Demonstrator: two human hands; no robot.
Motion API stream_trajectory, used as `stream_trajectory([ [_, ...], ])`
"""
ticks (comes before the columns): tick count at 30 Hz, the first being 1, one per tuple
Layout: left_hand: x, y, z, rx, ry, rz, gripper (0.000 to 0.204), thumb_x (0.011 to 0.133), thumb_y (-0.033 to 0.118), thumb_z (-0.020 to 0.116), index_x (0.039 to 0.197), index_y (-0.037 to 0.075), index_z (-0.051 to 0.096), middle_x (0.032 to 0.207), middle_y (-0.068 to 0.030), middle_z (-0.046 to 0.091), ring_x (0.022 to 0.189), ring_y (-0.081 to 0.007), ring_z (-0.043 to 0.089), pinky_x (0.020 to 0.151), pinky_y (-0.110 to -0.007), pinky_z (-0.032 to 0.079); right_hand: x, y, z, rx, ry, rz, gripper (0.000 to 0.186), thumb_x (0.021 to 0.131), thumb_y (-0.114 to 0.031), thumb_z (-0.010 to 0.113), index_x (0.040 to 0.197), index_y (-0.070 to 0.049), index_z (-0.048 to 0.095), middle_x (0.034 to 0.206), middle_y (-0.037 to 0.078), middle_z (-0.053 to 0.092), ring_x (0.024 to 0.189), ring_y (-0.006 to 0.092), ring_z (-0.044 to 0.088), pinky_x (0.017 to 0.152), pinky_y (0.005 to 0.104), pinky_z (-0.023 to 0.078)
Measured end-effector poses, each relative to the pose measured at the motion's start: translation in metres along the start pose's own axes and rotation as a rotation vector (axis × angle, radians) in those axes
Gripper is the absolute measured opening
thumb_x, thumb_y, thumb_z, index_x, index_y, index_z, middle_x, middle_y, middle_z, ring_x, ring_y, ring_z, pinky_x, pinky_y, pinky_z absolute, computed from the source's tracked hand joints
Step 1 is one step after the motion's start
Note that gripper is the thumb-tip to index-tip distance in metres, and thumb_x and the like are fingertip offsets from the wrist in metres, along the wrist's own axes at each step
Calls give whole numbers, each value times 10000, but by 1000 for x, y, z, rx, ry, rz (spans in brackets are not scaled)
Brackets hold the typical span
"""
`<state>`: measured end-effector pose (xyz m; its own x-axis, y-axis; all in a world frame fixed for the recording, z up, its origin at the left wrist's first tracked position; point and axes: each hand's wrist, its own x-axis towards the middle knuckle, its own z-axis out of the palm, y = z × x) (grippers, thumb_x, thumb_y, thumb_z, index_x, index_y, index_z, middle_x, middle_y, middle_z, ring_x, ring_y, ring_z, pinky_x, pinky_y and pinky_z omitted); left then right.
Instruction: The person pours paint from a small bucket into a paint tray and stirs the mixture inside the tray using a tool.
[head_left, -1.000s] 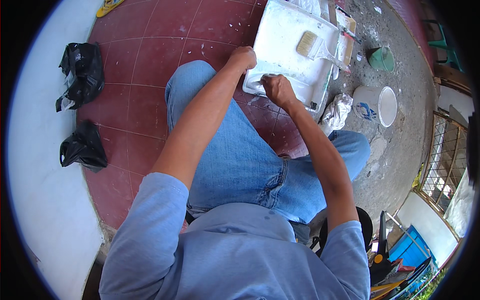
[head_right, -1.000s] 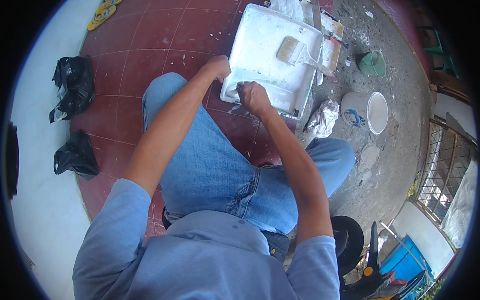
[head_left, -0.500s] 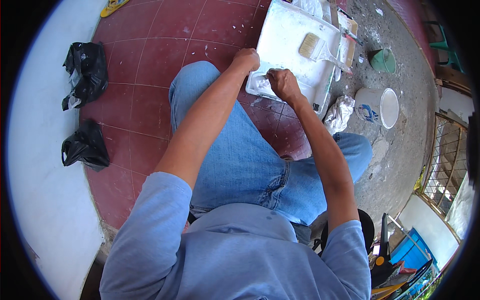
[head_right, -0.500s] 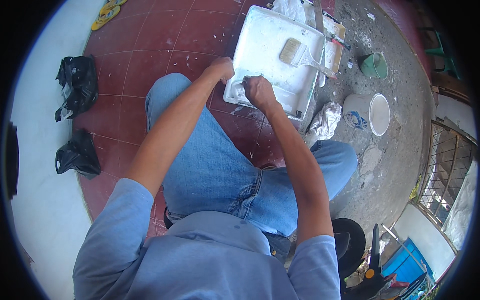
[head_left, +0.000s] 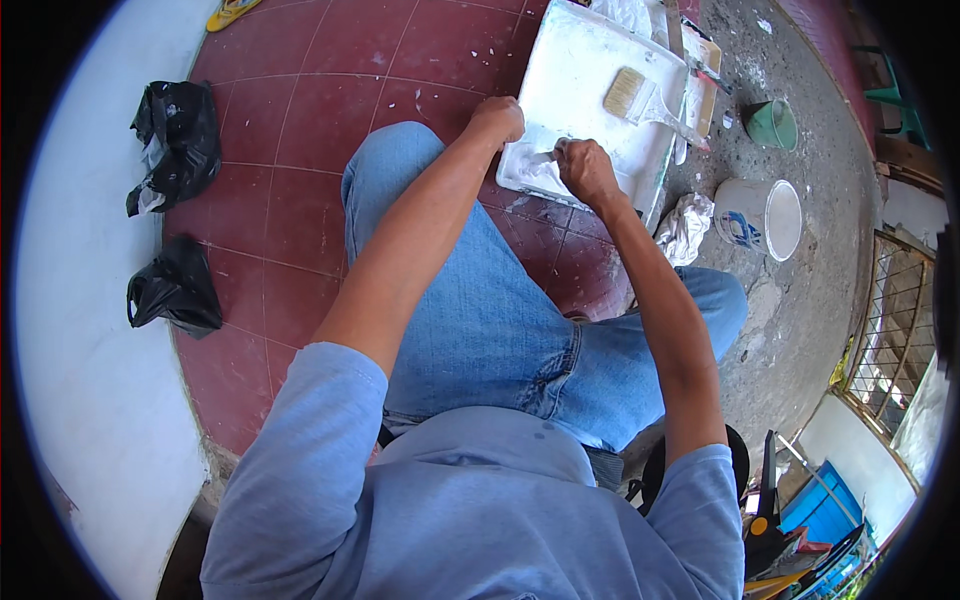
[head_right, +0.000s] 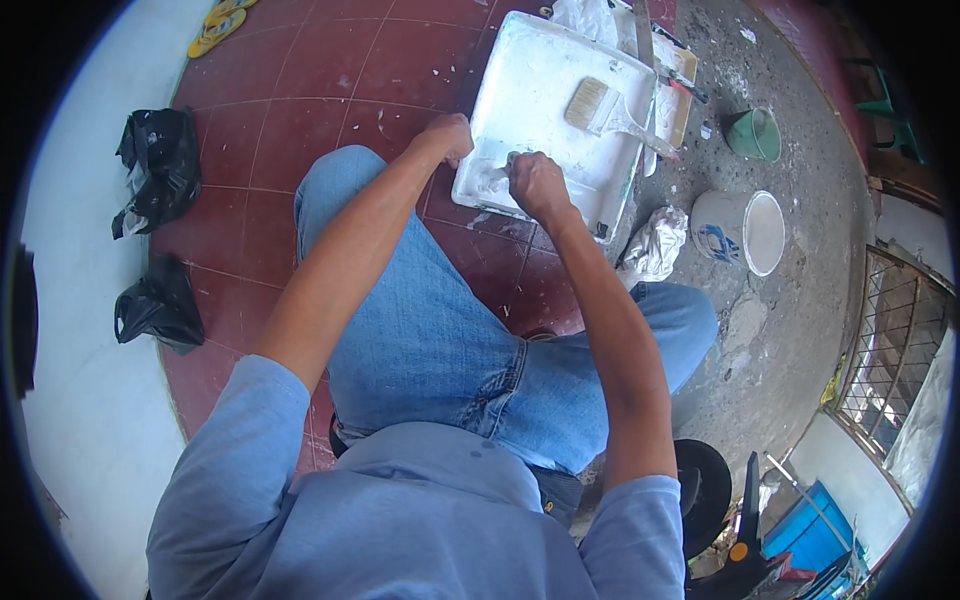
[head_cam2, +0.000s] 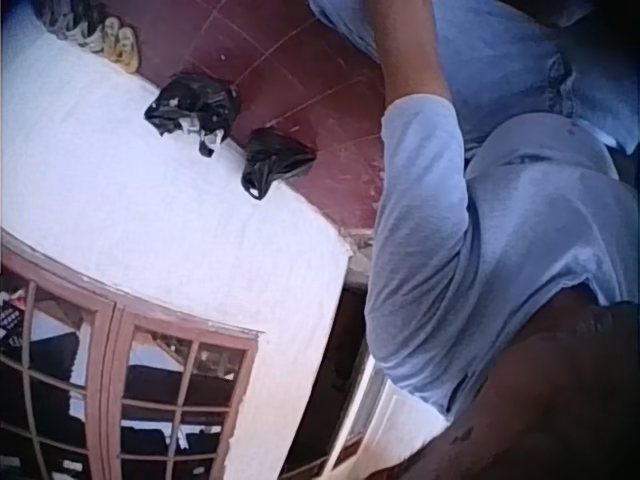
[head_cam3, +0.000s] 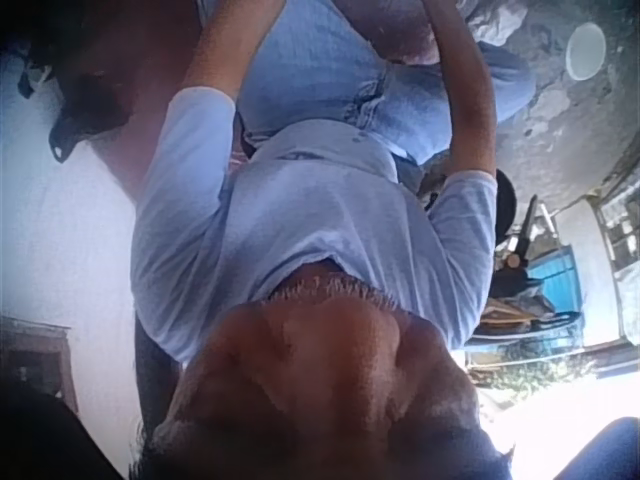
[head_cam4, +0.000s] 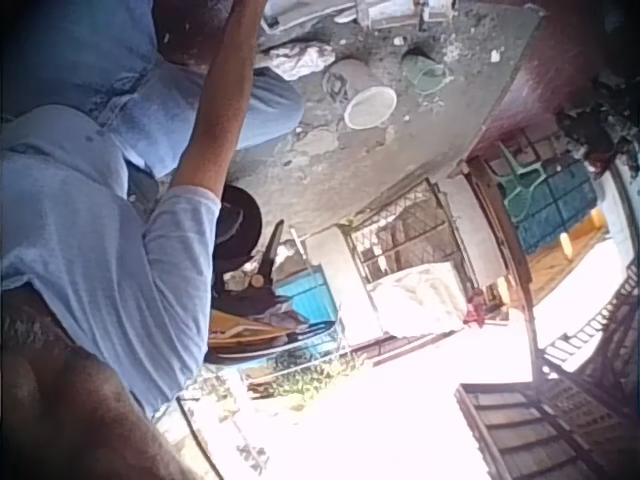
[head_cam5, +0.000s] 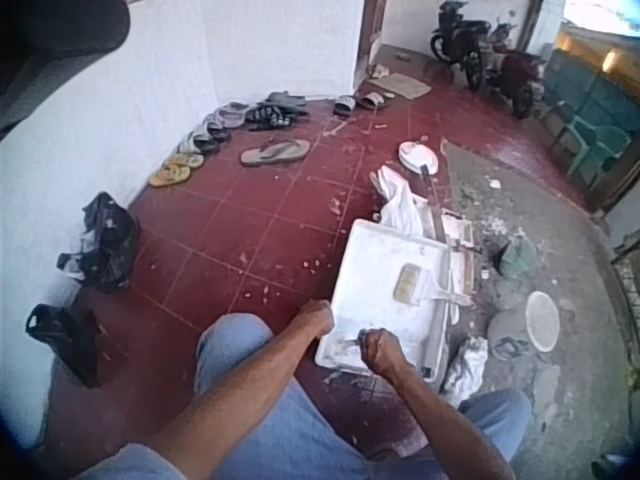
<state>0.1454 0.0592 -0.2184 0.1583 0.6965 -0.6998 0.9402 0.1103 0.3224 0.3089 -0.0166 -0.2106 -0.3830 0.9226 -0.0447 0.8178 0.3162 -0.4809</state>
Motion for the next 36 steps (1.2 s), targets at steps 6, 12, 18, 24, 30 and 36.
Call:
stream_trajectory([
  [6, -3, -1, -2, -3, -80, -77, 166, 738, 9, 543, 863, 8, 653, 804, -128, 666, 726, -202, 662, 666, -323, 522, -7, -14, 17, -20, -152, -118, 186, 773, -112, 444, 746, -3, 593, 710, 243, 590, 693, 393, 588, 663, 454, 471],
  [12, -3, 2, -5, 24, -55, -37, 160, 748, 27, 534, 846, 0, 658, 775, -122, 667, 717, -196, 662, 661, -325, 524, 7, -5, 6, -50, -17, -18, 200, 792, -119, 439, 728, -4, 590, 710, 240, 594, 688, 393, 589, 647, 458, 473],
  [18, 0, -5, 0, -33, -31, -44, 165, 703, 23, 498, 711, -1, 660, 718, -119, 665, 644, -210, 647, 557, -328, 507, -16, -11, 15, -34, -159, -56, 194, 793, -114, 445, 726, 4, 583, 682, 245, 582, 661, 409, 577, 638, 466, 471],
  [24, -5, 4, -6, 14, -56, -41, 176, 741, 23, 534, 872, 3, 649, 819, -143, 663, 728, -216, 662, 664, -331, 524, 8, 1, 5, -19, -2, -18, 184, 787, -126, 465, 737, 0, 589, 694, 244, 583, 654, 396, 579, 634, 461, 470],
  [30, -5, 0, -6, 16, -88, -49, 171, 739, 20, 539, 865, 6, 653, 823, -133, 665, 748, -221, 661, 676, -330, 522, -20, -13, 15, -5, -119, -95, 209, 793, -137, 454, 698, -6, 585, 696, 237, 586, 663, 396, 582, 641, 460, 471],
  [36, -4, 3, -6, 22, -60, -50, 175, 739, 21, 541, 871, 5, 654, 826, -131, 665, 748, -221, 661, 687, -332, 520, 3, -7, 7, -36, -23, -10, 184, 792, -124, 468, 739, 0, 593, 690, 238, 588, 644, 391, 583, 620, 451, 476],
])
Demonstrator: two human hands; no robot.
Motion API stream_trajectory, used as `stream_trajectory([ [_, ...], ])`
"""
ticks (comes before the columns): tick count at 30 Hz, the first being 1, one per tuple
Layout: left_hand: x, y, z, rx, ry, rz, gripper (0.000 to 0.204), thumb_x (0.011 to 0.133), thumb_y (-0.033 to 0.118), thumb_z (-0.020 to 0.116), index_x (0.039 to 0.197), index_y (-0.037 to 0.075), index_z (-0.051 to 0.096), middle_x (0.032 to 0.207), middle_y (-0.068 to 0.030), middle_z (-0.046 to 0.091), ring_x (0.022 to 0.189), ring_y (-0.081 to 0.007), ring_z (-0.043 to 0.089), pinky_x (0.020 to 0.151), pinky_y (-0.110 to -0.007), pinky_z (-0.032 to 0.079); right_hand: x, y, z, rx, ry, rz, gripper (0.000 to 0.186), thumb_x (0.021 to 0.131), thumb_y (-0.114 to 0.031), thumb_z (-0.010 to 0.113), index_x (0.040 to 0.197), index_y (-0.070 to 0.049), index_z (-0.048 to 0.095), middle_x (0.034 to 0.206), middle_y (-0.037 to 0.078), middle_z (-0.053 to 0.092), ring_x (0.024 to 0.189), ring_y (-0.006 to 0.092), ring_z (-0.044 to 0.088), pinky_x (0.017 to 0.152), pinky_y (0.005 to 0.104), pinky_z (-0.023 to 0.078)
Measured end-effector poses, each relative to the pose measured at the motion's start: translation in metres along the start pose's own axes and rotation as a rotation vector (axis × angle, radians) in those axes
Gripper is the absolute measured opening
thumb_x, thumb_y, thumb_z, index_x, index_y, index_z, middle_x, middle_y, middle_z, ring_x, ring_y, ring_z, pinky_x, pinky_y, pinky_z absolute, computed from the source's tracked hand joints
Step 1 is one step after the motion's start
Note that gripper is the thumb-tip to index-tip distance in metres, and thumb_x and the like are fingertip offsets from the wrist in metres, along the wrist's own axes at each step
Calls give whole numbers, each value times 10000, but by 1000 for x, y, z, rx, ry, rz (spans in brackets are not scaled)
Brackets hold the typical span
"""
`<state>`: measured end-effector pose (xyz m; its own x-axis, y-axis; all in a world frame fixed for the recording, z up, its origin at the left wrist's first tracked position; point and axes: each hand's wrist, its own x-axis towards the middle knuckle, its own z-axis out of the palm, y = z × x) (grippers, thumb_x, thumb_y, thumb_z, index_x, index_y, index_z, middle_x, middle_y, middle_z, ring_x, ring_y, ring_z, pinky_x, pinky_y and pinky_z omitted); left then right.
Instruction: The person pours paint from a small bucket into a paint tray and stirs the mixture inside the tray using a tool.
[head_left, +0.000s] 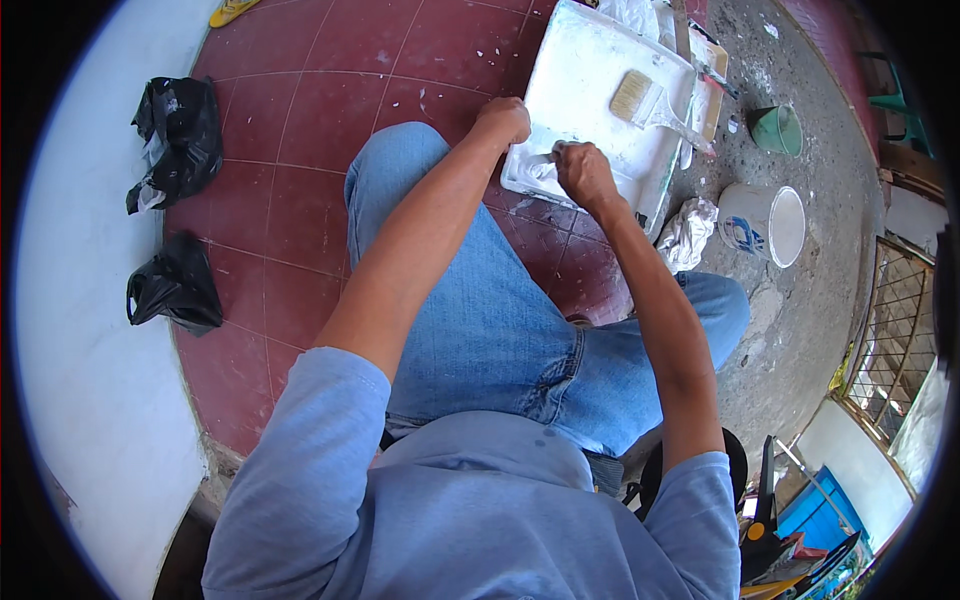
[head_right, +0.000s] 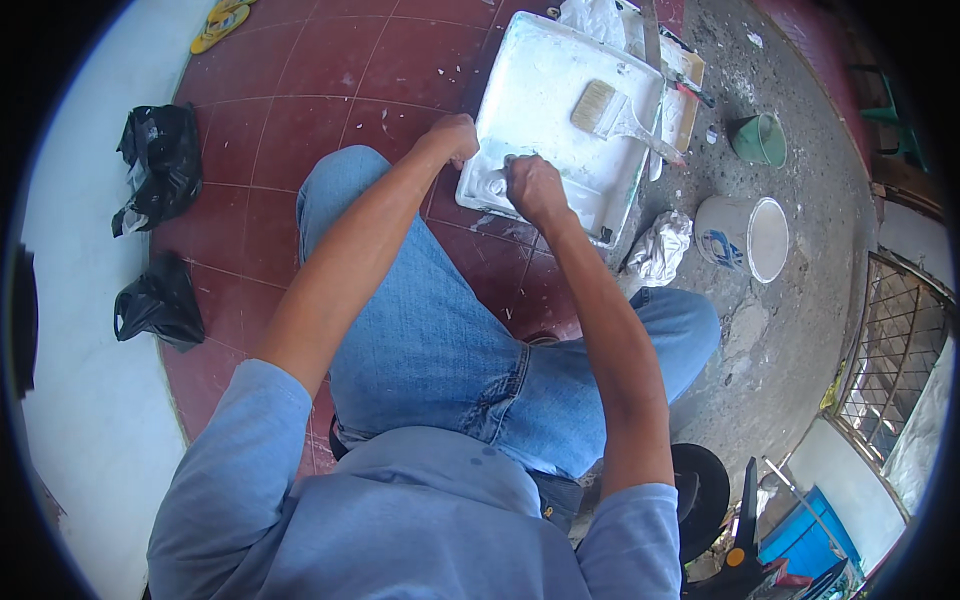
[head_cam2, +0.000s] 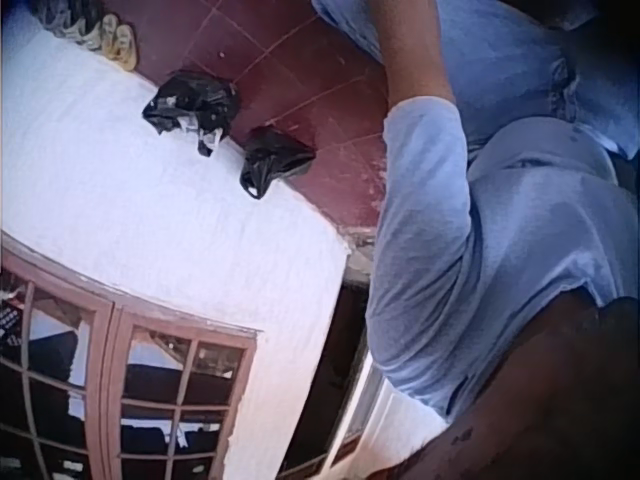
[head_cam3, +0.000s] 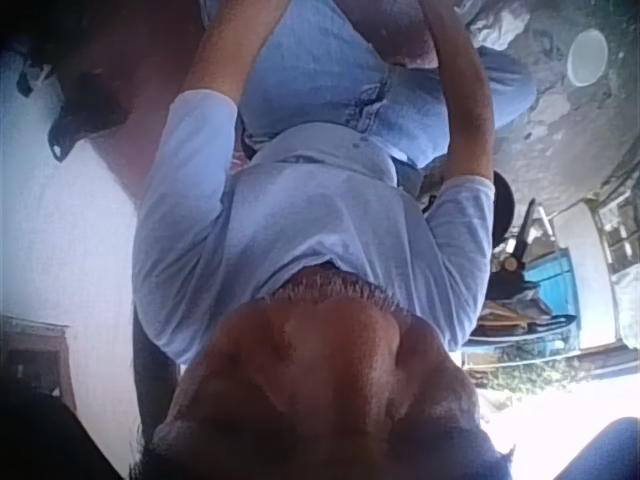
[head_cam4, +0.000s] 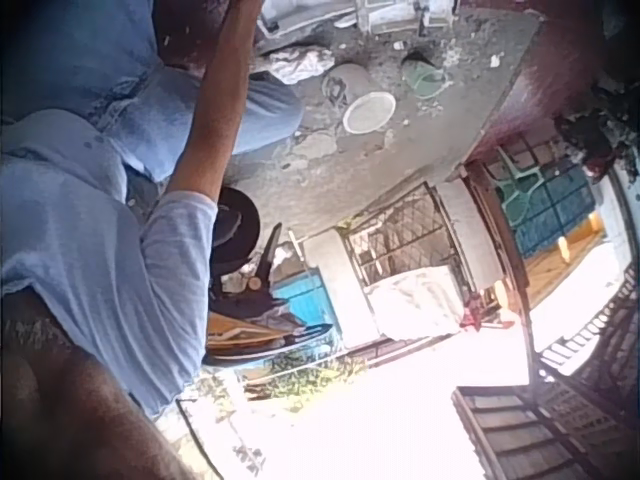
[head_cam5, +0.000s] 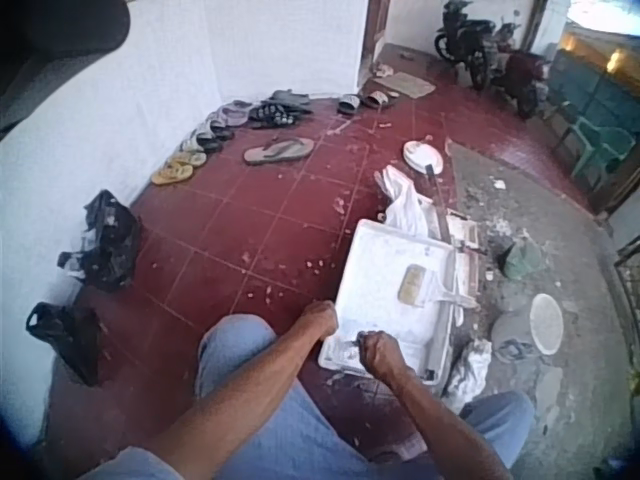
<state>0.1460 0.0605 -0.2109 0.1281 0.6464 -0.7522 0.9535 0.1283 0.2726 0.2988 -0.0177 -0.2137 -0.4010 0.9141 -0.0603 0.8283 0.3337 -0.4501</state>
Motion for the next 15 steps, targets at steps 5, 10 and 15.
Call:
stream_trajectory([
  [5, -1, -3, 0, 12, -17, -2, 174, 743, 25, 536, 869, 7, 654, 810, -130, 665, 740, -215, 662, 682, -331, 520, -34, 4, 6, -27, -72, -38, 213, 788, -115, 447, 660, -16, 586, 674, 239, 584, 645, 395, 585, 637, 464, 473],
  [10, 3, -2, 0, -26, -36, -22, 168, 741, 30, 537, 862, 7, 652, 782, -128, 666, 721, -208, 662, 664, -324, 520, -11, 4, 3, 65, -5, 2, 170, 769, -119, 486, 697, -10, 596, 671, 236, 580, 642, 398, 577, 621, 452, 471],
  [15, -2, -3, 0, -12, 4, -1, 152, 746, 34, 529, 832, 7, 652, 761, -122, 666, 685, -197, 662, 644, -327, 522, -24, 19, -10, -6, -29, 99, 173, 793, -141, 510, 747, -7, 609, 675, 231, 585, 648, 404, 574, 625, 451, 468],
])
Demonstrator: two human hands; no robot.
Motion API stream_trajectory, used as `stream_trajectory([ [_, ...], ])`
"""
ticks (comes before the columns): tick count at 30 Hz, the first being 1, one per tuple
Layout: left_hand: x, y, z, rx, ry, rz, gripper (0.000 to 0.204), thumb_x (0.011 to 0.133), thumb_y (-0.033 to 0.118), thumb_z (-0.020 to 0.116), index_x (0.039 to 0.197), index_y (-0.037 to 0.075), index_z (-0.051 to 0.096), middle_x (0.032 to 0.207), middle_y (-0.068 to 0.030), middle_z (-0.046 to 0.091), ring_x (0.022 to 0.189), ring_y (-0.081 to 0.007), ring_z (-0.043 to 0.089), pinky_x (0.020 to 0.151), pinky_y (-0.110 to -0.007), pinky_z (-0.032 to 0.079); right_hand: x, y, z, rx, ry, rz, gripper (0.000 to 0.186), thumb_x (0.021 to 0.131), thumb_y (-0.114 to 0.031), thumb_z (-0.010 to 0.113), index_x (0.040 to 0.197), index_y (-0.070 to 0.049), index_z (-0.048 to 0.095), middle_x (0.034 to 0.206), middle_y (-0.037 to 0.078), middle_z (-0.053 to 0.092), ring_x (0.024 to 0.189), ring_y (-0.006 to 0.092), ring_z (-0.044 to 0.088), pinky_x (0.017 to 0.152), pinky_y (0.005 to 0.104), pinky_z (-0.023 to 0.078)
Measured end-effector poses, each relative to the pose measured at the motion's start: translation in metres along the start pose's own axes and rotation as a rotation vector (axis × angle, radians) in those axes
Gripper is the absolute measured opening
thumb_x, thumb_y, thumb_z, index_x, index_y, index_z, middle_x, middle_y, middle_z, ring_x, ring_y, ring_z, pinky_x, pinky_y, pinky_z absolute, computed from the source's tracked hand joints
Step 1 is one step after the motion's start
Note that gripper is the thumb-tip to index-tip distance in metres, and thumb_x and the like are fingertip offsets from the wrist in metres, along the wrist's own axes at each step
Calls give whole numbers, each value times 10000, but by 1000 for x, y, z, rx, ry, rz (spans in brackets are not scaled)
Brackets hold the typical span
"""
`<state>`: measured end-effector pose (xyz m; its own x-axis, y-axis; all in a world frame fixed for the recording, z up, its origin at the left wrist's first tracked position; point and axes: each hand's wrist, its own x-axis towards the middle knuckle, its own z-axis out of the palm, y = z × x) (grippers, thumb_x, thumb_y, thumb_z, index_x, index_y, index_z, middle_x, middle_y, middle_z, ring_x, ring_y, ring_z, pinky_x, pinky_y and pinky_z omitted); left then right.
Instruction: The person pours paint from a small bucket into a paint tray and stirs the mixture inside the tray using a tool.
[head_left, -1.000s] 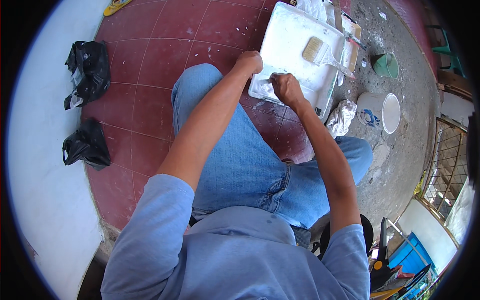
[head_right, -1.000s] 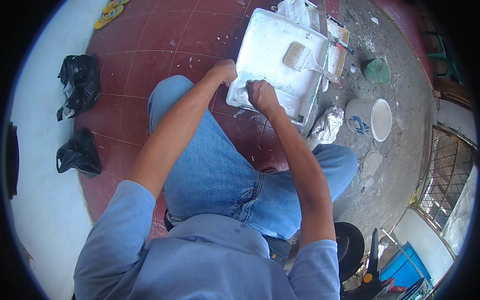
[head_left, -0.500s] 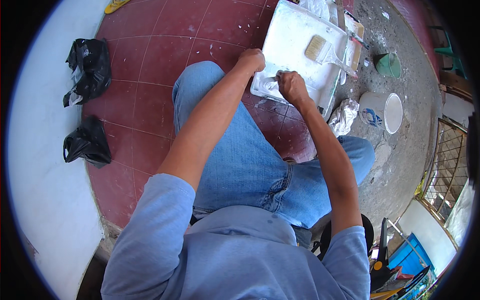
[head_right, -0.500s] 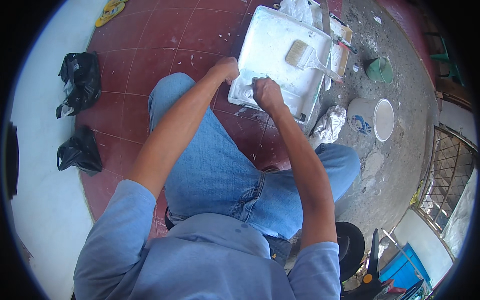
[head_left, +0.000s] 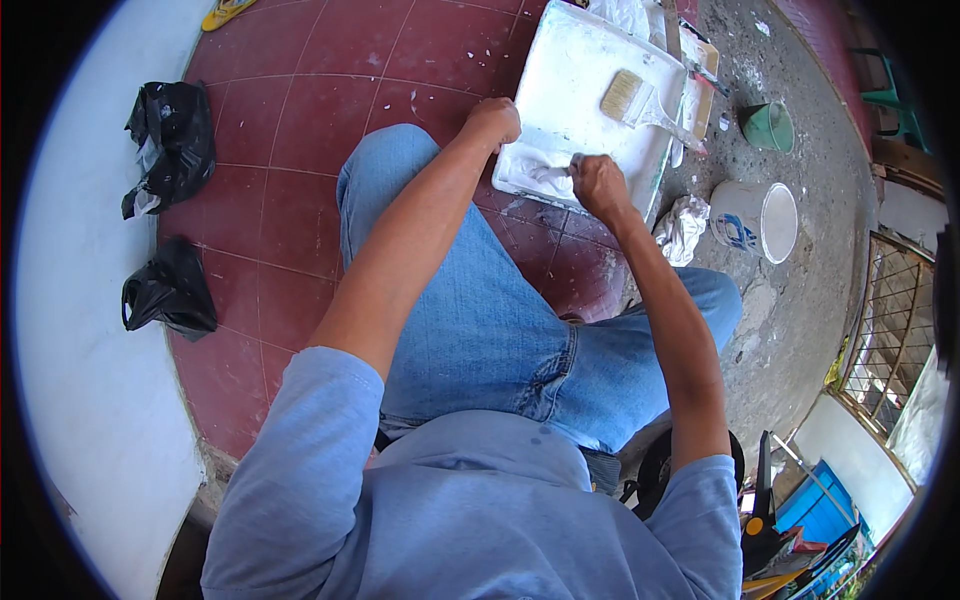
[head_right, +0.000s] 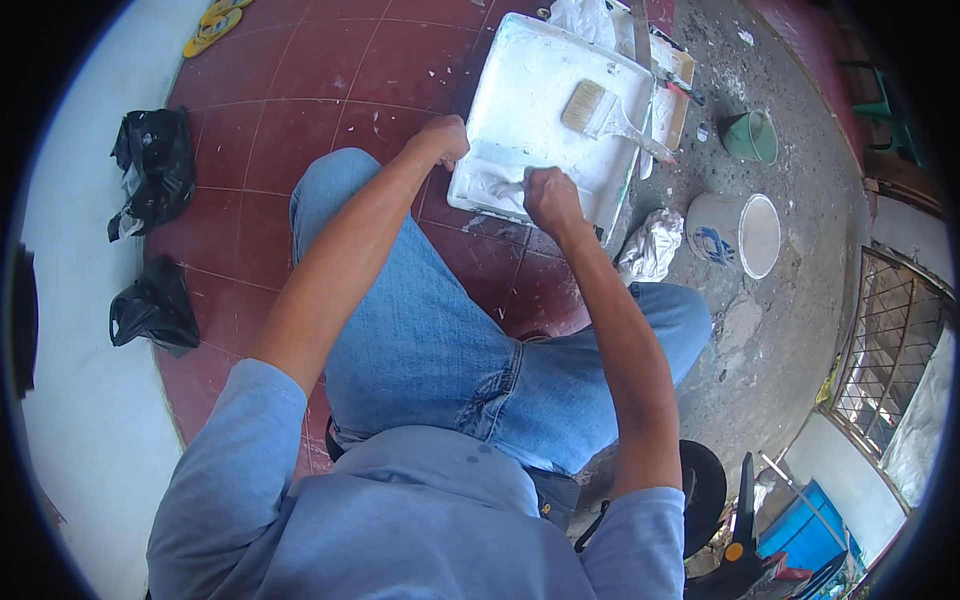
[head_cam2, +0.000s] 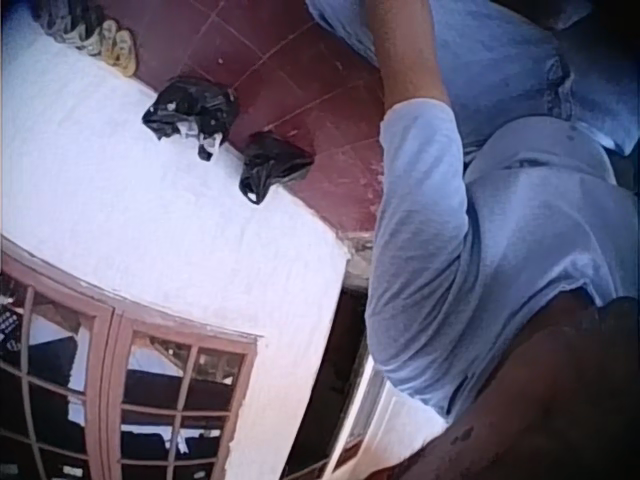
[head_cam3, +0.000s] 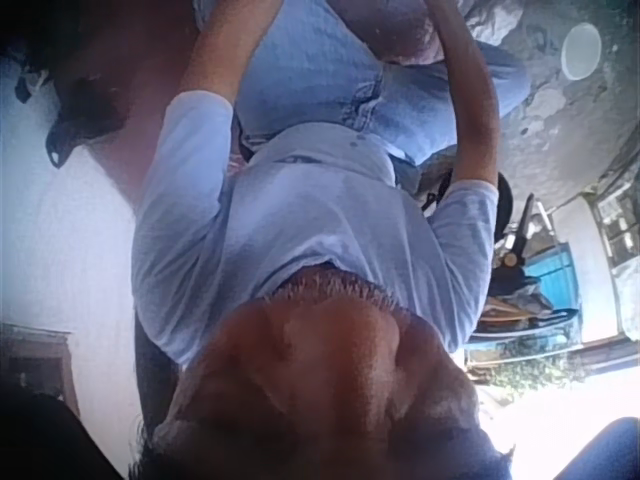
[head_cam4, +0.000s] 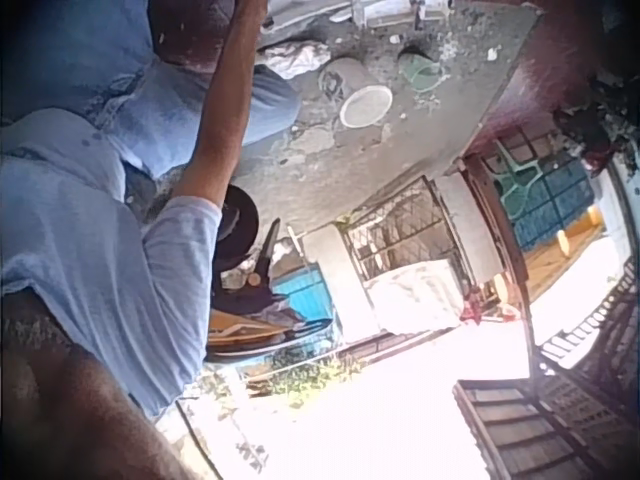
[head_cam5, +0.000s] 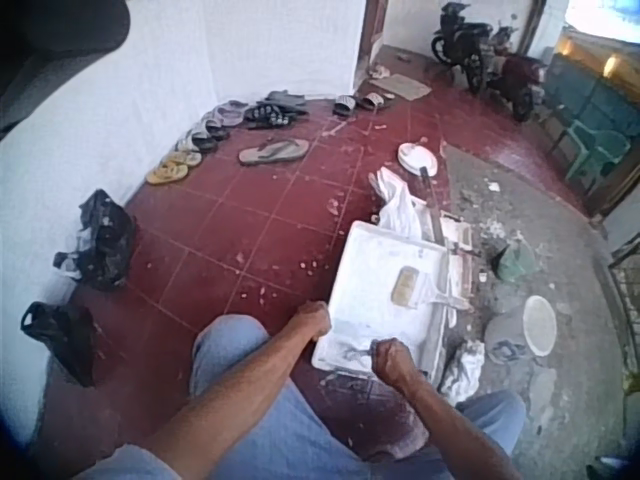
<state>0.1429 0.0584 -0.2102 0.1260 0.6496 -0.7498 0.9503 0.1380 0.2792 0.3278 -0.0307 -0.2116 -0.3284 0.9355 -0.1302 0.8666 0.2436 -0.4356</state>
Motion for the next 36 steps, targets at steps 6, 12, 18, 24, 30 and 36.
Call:
stream_trajectory([
  [6, -2, 1, -2, -6, -31, 0, 147, 742, 28, 526, 824, 13, 647, 745, -125, 664, 648, -195, 659, 623, -318, 522, -2, -7, 14, 49, -38, -48, 179, 758, -123, 469, 705, -15, 602, 701, 250, 583, 672, 412, 573, 655, 456, 469],
  [12, -4, 0, 0, 8, 3, 15, 147, 755, 36, 518, 818, 7, 649, 726, -124, 662, 631, -196, 657, 609, -318, 523, -15, 12, -8, 93, -68, 13, 173, 765, -126, 495, 741, -2, 613, 706, 249, 579, 681, 408, 571, 641, 449, 463],
  [18, 2, 1, 3, -28, -13, -38, 159, 761, 37, 514, 835, 1, 650, 740, -127, 664, 664, -198, 661, 636, -326, 523, -21, 60, -23, 6, -17, 75, 185, 784, -149, 538, 802, 7, 637, 663, 237, 569, 646, 381, 583, 603, 416, 462],
  [24, 7, 13, -2, -31, 63, 93, 138, 654, 21, 536, 721, -31, 645, 687, -148, 652, 589, -239, 633, 521, -362, 494, -33, 57, -30, 11, 36, 145, 205, 815, -170, 499, 749, -3, 599, 707, 216, 593, 658, 382, 579, 600, 430, 469],
  [30, 29, -4, 24, -80, 142, 152, 328, 587, -44, 642, 905, -87, 574, 922, -245, 611, 780, -351, 632, 658, -409, 509, -51, 109, 18, -87, 171, 278, 198, 777, -136, 412, 682, -76, 576, 701, 187, 589, 671, 364, 576, 623, 450, 474],
  [36, 22, -15, 15, -101, 7, 59, 152, 741, -20, 464, 734, -97, 595, 625, -186, 631, 511, -227, 636, 459, -315, 515, -63, 39, 0, -46, 23, 81, 192, 774, -117, 410, 714, -6, 554, 739, 234, 585, 719, 376, 580, 699, 459, 453],
])
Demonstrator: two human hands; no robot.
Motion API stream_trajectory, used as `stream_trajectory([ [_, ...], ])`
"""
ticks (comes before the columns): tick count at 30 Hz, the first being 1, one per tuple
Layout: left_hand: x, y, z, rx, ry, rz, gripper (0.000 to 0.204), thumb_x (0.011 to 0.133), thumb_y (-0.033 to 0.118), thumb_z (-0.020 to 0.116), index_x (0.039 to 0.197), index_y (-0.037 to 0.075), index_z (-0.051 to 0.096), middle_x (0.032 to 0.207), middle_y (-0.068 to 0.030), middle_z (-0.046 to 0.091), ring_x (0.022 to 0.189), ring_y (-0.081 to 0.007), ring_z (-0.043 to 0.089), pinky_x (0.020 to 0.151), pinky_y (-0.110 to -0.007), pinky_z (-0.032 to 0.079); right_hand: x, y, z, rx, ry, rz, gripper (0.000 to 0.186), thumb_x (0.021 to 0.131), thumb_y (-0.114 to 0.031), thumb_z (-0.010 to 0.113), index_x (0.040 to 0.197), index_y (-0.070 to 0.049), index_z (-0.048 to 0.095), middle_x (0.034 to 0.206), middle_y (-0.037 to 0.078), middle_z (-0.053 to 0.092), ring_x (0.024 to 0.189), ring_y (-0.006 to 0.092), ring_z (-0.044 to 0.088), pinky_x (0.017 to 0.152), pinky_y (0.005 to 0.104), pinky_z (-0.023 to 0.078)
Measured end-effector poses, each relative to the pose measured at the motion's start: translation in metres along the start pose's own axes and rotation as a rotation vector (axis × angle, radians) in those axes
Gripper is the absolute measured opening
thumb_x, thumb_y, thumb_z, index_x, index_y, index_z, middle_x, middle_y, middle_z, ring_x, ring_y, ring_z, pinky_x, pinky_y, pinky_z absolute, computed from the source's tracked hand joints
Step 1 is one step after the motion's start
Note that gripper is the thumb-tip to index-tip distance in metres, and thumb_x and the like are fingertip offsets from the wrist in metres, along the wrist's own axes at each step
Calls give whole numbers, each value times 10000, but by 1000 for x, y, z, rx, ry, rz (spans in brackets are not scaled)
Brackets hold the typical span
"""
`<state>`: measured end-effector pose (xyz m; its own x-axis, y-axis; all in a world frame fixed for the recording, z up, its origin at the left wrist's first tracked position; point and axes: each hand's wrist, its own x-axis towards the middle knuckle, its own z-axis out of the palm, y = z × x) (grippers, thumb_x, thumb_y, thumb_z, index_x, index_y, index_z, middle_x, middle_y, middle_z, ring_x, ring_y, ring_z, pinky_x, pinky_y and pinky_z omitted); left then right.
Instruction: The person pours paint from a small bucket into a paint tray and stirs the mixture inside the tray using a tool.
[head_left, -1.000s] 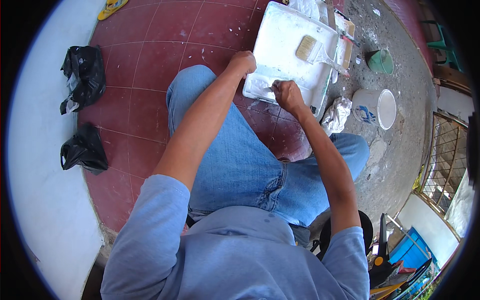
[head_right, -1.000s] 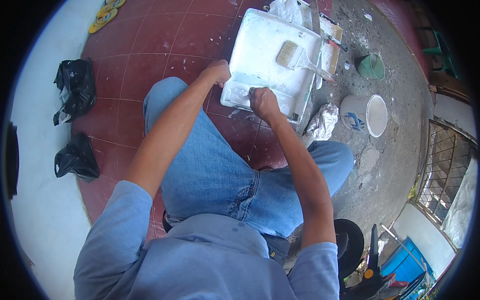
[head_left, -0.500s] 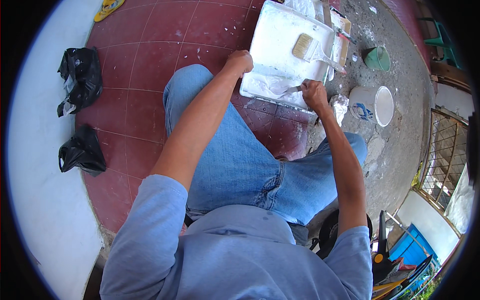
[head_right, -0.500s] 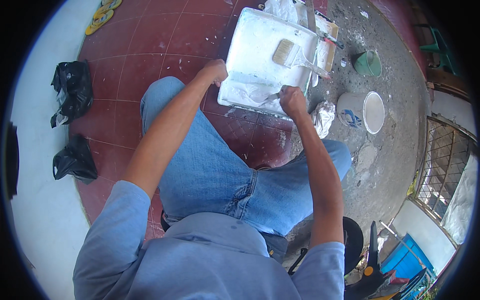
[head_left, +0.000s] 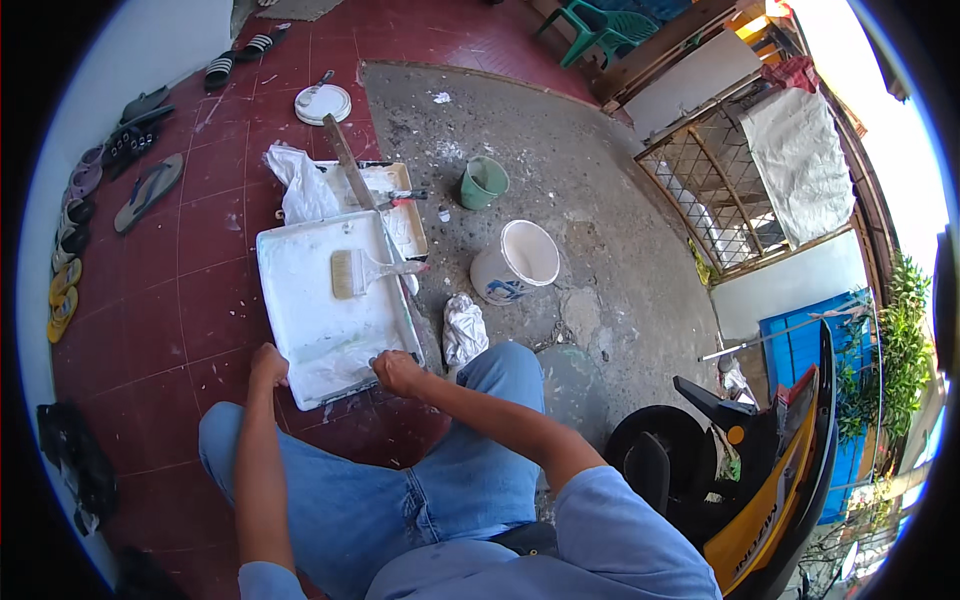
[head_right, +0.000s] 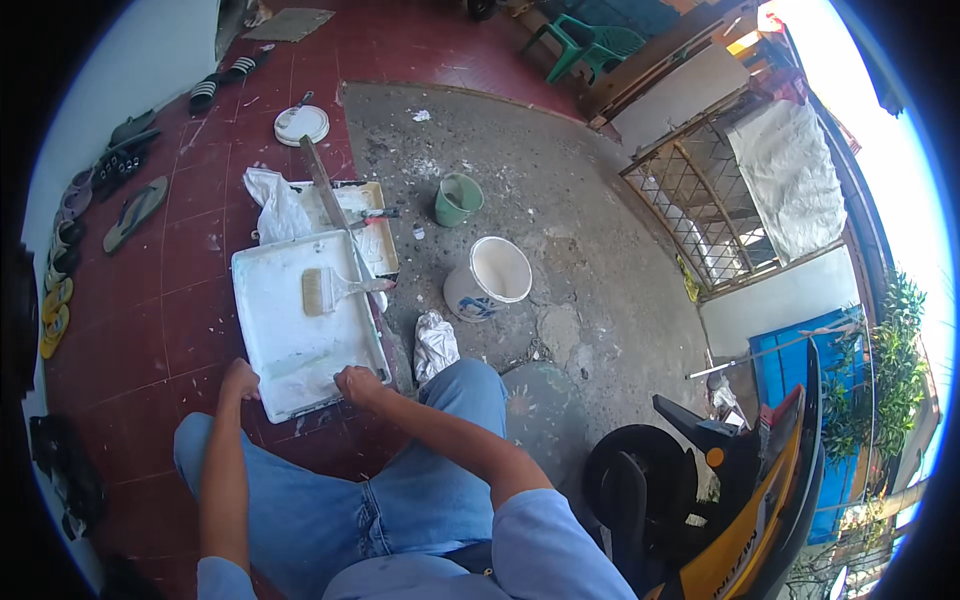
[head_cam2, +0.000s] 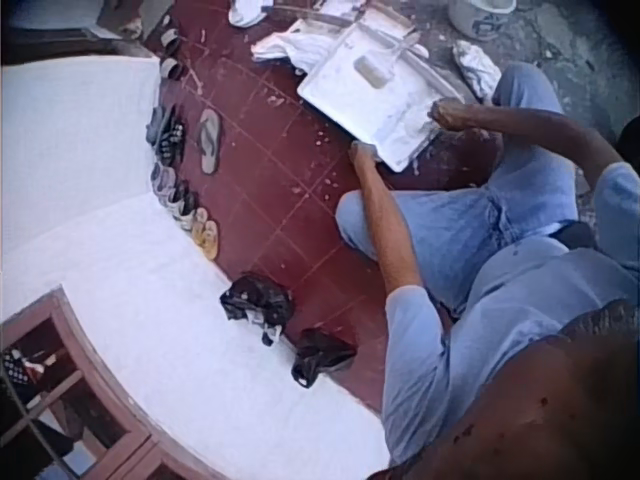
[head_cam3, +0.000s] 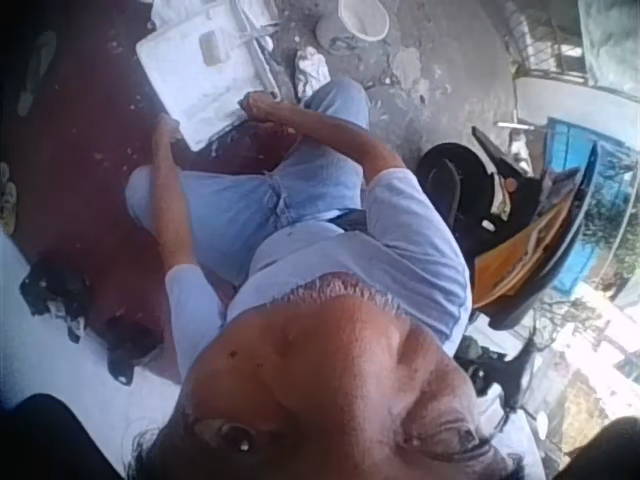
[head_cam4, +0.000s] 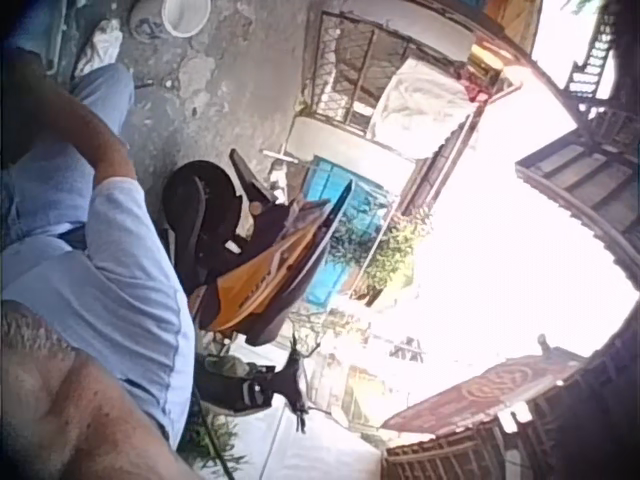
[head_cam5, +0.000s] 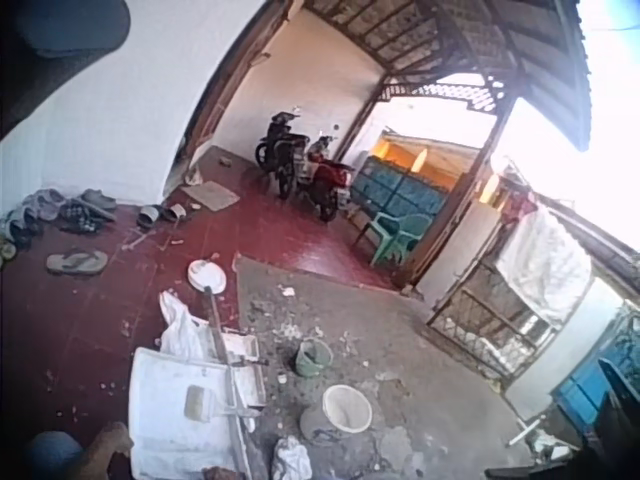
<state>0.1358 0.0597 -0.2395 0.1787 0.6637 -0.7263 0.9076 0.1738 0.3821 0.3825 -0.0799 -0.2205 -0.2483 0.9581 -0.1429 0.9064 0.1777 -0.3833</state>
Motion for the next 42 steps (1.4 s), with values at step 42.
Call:
stream_trajectory([
  [42, 9, 11, 0, -6, 20, -54, 162, 766, -19, 428, 840, -109, 541, 643, -215, 624, 529, -260, 640, 421, -336, 499, -8, 35, -7, 82, 56, 46, 163, 742, -117, 443, 718, 5, 549, 743, 242, 581, 755, 395, 579, 688, 469, 459],
])
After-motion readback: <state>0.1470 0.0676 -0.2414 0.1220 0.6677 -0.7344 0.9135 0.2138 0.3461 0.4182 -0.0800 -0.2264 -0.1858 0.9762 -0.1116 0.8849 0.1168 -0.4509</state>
